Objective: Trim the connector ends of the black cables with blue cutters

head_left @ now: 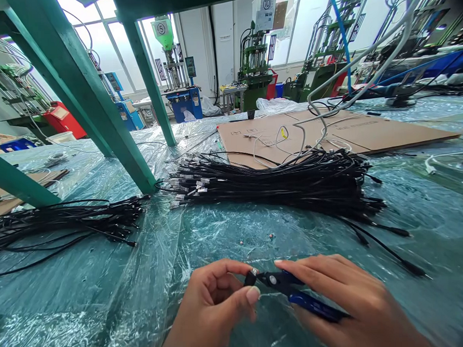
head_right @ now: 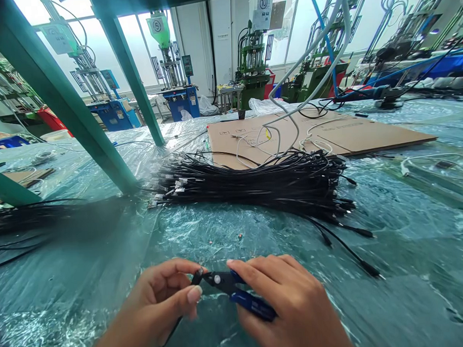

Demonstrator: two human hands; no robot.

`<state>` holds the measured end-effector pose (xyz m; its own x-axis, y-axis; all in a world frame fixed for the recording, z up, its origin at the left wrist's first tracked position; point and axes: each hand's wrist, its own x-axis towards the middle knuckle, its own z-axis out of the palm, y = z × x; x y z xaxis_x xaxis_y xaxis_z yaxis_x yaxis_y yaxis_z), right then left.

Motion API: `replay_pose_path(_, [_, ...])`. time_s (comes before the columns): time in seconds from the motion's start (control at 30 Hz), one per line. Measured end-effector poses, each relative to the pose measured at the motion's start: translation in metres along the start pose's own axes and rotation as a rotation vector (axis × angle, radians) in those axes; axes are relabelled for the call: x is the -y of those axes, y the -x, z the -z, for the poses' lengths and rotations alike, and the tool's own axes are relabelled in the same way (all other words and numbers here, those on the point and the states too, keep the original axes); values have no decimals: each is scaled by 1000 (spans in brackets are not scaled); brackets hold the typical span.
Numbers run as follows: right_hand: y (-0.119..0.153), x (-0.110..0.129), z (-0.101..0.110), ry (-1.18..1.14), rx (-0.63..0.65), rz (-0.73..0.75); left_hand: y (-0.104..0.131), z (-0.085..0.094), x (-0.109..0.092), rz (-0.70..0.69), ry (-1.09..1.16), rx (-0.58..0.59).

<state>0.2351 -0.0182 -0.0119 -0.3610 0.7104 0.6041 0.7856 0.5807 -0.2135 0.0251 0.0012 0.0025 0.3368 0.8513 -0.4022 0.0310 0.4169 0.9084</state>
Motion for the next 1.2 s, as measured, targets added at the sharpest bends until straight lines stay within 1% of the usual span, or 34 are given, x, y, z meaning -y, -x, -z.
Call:
replay_pose_path(0.1, [0, 0, 0, -12, -22, -31, 1, 0, -1, 43, 16, 28])
replay_pose_path(0.27, [1, -1, -1, -33, -43, -99, 2, -4, -5, 123, 17, -13])
replay_pose_path(0.33, [1, -1, -1, -40, -40, -128, 3, -4, -7, 138, 31, -11])
replay_pose_path(0.4, [1, 0, 0, -42, -41, -141, 3, -4, -8, 131, 39, 21])
replay_pose_path(0.5, [0, 1, 1, -51, -77, -138, 3, -3, -7, 105, 49, 65])
replay_pose_path(0.67, [-2, 2, 1, -65, -92, -151, -1, 0, -2, 102, 72, 56])
replay_pose_path(0.8, [-2, 3, 0, -132, -82, -198, 0, 2, 3, 21, 57, 51])
replay_pose_path(0.87, [0, 5, -1, -217, -11, -304, 2, 0, 3, -14, 38, 30])
replay_pose_path(0.93, [3, 8, -4, -363, 72, -518, 5, -4, 4, -41, 11, -26])
replay_pose_path(1.0, [4, 12, -7, -559, 126, -750, 7, -8, 4, -54, -41, -102])
replay_pose_path(1.03, [3, 14, -9, -655, 148, -837, 8, -10, 5, -59, -82, -139])
replay_pose_path(1.07, [2, 17, -10, -739, 168, -894, 9, -11, 6, -66, -127, -169])
replay_pose_path(1.1, [1, 20, -11, -809, 197, -921, 9, -13, 6, -78, -171, -188])
replay_pose_path(1.2, [-3, 27, -12, -922, 252, -945, 10, -14, 9, -143, -266, -220])
